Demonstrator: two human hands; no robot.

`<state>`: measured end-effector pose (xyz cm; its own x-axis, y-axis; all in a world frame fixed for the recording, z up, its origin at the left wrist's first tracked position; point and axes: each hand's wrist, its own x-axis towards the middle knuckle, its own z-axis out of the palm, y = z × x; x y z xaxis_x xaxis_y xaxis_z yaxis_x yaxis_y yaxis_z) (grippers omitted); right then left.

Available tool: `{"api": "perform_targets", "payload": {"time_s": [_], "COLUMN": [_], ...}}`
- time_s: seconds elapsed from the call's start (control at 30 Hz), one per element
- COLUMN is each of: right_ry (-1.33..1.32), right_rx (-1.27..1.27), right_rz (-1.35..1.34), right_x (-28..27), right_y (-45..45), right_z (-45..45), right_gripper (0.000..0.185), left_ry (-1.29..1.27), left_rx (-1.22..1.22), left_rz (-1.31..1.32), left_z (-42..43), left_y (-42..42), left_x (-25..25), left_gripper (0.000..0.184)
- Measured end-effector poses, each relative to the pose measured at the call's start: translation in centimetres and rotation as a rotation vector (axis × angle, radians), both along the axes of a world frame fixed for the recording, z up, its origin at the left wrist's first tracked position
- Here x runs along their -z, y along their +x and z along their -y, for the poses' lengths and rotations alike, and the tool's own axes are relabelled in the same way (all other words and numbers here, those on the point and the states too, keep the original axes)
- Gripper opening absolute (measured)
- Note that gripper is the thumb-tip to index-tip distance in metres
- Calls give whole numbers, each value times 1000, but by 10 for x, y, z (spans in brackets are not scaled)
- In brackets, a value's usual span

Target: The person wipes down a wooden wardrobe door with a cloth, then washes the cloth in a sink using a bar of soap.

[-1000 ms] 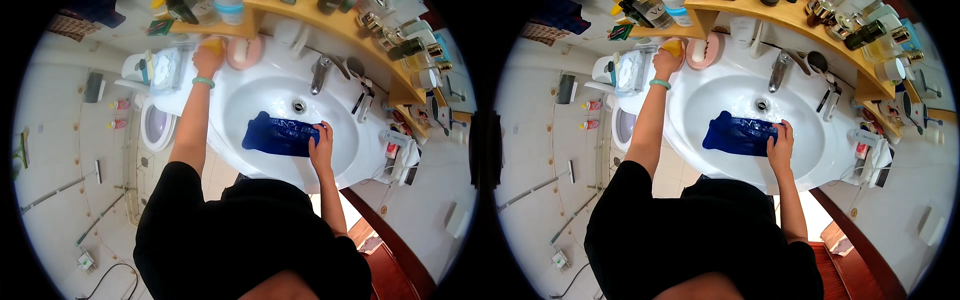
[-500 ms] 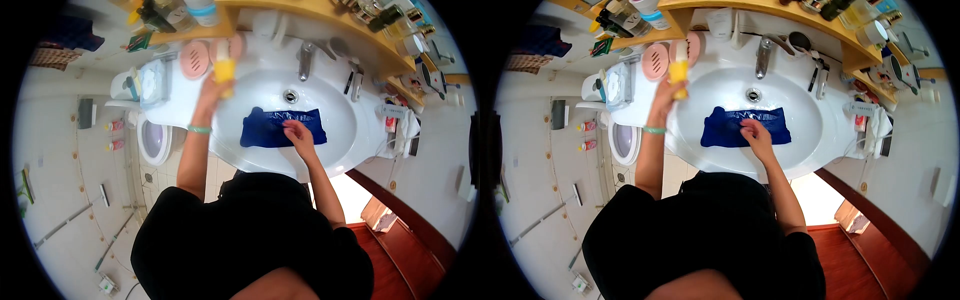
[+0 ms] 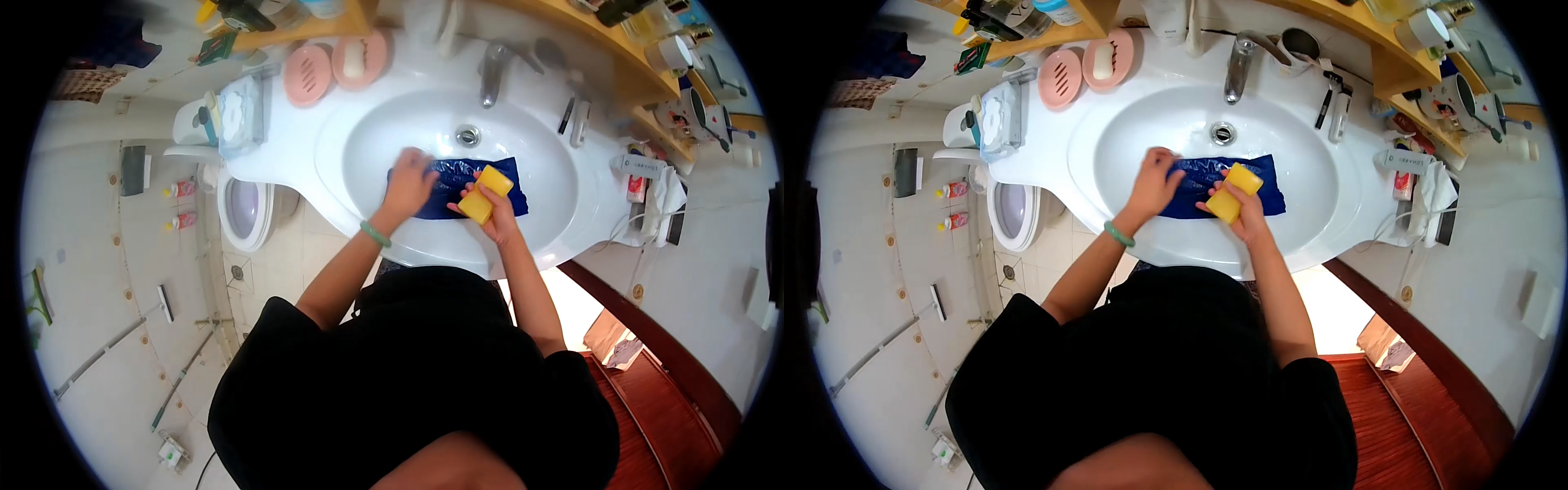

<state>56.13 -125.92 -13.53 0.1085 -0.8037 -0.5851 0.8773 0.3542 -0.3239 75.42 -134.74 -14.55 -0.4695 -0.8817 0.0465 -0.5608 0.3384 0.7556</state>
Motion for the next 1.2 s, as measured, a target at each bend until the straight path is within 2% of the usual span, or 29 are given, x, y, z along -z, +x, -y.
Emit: {"api": "perform_targets", "payload": {"time_s": [0.07,0.1,0.13,0.2,0.23,0.27,0.33,0.4,0.43,0.5,0.53,0.6,0.63,0.7,0.73,0.87,0.9,0.93,1.0,1.07,1.1,1.13,1.2], "right_ry": [71,126,126,132,-1,-229,-250,-257,-289,-318,-362,-410,-428,-439,-440,-219,-249,-247,-184,-443,-470,-376,-442], "right_rx": [-114,-162,-161,-613,-637,-550,-676,-796,-818,-843,-850,-860,-945,-1111,-1117,-1270,-1276,-1277,-1251,-1014,-963,-939,-988], "right_rz": [-274,-401,-399,-1275,-1572,-1703,-1834,-1915,-1954,-1994,-2085,-2173,-2242,-2358,-2356,-2384,-2501,-2501,-2207,-2287,-2285,-2274,-2320], "right_x": [5,12,22,42,45,52,51,40,42,54,68,77,75,71,74,77,74,72,67,82,75,80,88], "right_y": [-14,-18,-22,-26,-22,-16,3,30,43,63,72,77,76,69,59,3,0,5,30,70,89,102,93], "right_z": [3,2,0,-1,-6,-8,-3,13,19,29,33,32,30,28,28,20,17,19,31,31,33,35,38], "right_gripper": [28,35,35,51,65,69,72,73,71,69,64,59,56,57,57,55,50,50,46,50,49,51,52], "left_ry": [-97,-97,-1,94,158,226,136,-140,-140,-71,-67,-122,-4,-3,-11,-48,-50,-51,-49,-41,-20,0,-5], "left_rx": [-164,-162,-139,-125,-130,-133,-158,-104,-102,163,162,279,300,316,331,323,328,339,342,340,337,333,334], "left_rz": [421,424,506,588,587,588,592,622,626,484,483,853,926,942,956,926,930,935,958,981,946,914,904], "left_z": [1,4,7,16,20,21,17,12,10,4,0,-11,-9,-6,-5,-3,-3,-5,-5,-5,-6,-6,-4], "left_y": [8,12,17,25,28,33,36,35,38,43,42,45,46,49,50,50,50,50,48,46,49,51,56], "left_x": [15,25,36,44,45,46,43,25,32,54,49,34,32,26,22,28,29,29,29,30,33,34,36], "left_gripper": [47,47,51,54,50,46,39,38,38,46,46,68,84,86,88,88,90,91,93,96,98,100,101]}}
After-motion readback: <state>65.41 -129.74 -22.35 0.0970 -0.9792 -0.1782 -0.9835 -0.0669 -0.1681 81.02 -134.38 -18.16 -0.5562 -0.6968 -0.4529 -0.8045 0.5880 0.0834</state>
